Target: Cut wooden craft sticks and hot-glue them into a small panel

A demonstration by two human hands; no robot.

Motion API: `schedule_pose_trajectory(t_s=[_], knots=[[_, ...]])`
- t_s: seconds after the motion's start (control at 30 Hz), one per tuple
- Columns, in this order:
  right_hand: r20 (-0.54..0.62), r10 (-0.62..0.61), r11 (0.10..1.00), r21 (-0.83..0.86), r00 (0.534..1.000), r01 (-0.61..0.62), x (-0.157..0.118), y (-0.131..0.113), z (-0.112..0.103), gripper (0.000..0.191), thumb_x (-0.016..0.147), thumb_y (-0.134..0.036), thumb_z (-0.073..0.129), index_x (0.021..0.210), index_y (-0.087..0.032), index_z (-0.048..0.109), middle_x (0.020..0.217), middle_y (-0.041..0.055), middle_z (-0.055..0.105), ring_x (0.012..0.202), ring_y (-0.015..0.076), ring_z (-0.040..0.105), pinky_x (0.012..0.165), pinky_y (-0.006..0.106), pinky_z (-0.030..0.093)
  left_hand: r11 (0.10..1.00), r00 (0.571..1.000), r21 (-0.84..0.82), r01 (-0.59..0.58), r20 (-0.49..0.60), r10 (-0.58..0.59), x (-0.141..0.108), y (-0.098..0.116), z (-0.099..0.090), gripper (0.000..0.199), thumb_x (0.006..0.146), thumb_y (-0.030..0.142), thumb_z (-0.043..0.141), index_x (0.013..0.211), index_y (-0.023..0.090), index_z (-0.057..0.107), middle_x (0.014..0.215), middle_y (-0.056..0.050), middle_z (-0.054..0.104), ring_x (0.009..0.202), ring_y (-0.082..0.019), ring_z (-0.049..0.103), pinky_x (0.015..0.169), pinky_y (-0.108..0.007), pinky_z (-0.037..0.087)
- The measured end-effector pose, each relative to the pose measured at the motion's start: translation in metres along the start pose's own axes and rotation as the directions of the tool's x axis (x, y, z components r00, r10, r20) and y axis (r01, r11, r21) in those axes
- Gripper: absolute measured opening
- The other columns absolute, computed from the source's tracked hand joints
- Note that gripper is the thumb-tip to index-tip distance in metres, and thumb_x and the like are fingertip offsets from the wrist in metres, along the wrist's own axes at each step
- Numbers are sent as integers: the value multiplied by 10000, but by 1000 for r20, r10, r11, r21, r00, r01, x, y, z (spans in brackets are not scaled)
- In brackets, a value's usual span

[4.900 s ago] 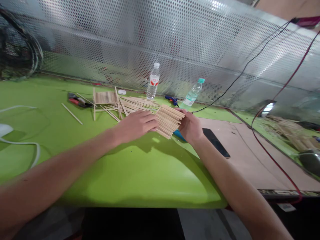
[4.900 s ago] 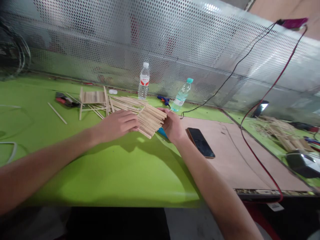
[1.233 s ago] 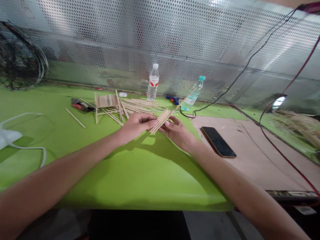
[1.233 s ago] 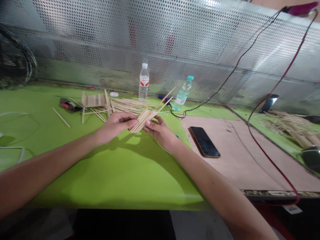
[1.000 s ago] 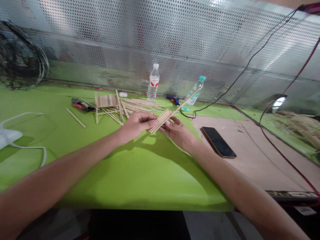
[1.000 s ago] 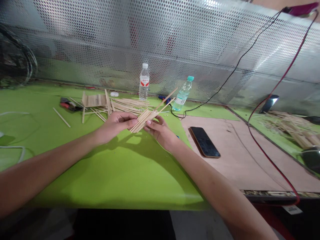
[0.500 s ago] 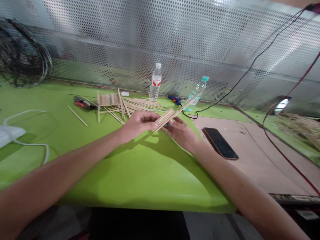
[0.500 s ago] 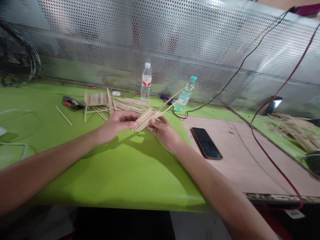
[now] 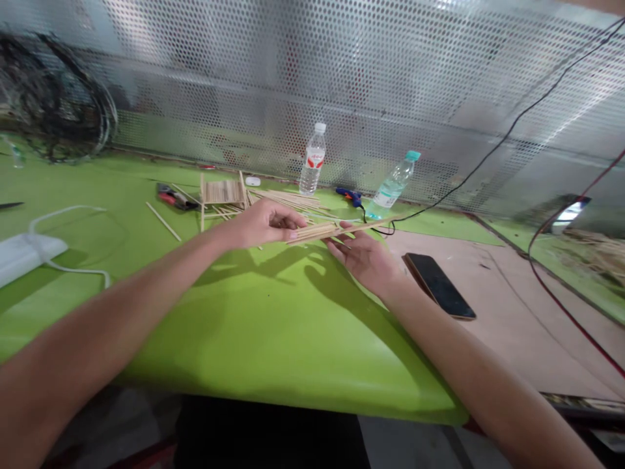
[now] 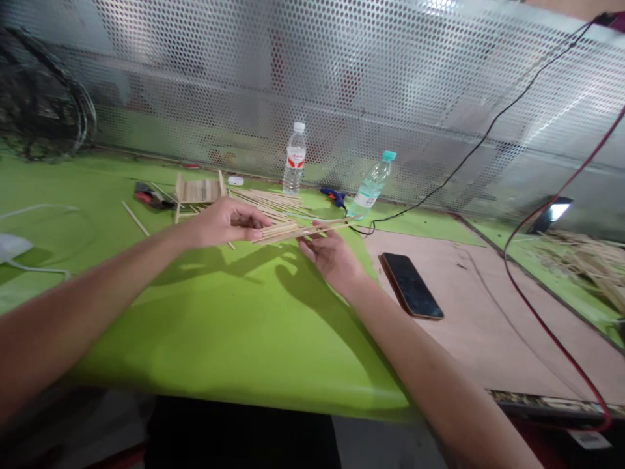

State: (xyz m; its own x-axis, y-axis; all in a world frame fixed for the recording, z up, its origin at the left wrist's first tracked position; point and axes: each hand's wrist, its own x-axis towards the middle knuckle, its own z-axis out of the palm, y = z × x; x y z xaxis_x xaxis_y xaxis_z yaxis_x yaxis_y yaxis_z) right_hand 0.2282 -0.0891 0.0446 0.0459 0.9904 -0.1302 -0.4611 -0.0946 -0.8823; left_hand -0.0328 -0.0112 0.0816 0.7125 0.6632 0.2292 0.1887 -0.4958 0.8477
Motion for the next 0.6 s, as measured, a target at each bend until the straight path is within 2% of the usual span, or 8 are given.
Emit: schedule_pose_trajectory(t_s=[0.13, 0.23, 0.33, 0.4, 0.47, 0.6], knots=[[-104, 0, 999, -33, 995, -4, 7, 0, -6, 467, 675, 85, 587, 996, -244, 666, 1015, 8, 793, 976, 156, 770, 920, 287, 658, 993, 975, 104, 48, 211, -69, -4, 0, -25, 346, 801, 264, 804, 1146, 245, 799, 923, -47, 775, 821, -170, 709, 751, -334, 570], [-221, -7, 1000, -9, 975, 5, 12, -2, -11, 434, 699, 69, 529, 987, -231, 653, 974, 38, 796, 927, 162, 777, 822, 281, 677, 985, 926, 161, 60, 360, -115, -6, -2, -26, 390, 804, 291, 798, 1194, 288, 786, 928, -43, 777, 827, -180, 720, 734, -326, 562], [-309, -16, 998, 49, 951, 33, 14, -9, -16, 354, 764, -7, 503, 993, -235, 648, 955, 46, 794, 948, 169, 772, 802, 301, 674, 975, 869, 191, 111, 457, -189, -6, -7, -21, 424, 818, 310, 778, 1242, 302, 763, 917, -38, 775, 823, -186, 725, 735, -326, 555], [-345, -44, 996, 55, 938, 67, 14, -15, -20, 258, 818, -85, 511, 967, -242, 652, 958, 46, 791, 963, 174, 765, 821, 318, 663, 976, 857, 178, 128, 476, -199, -5, -10, -19, 408, 829, 315, 767, 1237, 316, 765, 910, -39, 768, 822, -187, 717, 741, -338, 551], [-351, -101, 994, 9, 931, 111, 15, -19, -23, 166, 852, -161, 534, 922, -250, 655, 977, 42, 786, 978, 176, 755, 860, 329, 643, 979, 864, 145, 144, 463, -196, -4, -11, -19, 398, 821, 310, 775, 1219, 323, 773, 904, -43, 756, 823, -192, 703, 747, -353, 547], [-290, -274, 953, -208, 917, 219, 15, -18, -28, 85, 823, -220, 597, 862, -259, 662, 991, 24, 771, 965, 175, 731, 897, 342, 589, 968, 877, 124, 217, 411, -249, -4, -7, -22, 467, 769, 324, 812, 1232, 285, 761, 945, -42, 736, 875, -203, 691, 816, -377, 531]])
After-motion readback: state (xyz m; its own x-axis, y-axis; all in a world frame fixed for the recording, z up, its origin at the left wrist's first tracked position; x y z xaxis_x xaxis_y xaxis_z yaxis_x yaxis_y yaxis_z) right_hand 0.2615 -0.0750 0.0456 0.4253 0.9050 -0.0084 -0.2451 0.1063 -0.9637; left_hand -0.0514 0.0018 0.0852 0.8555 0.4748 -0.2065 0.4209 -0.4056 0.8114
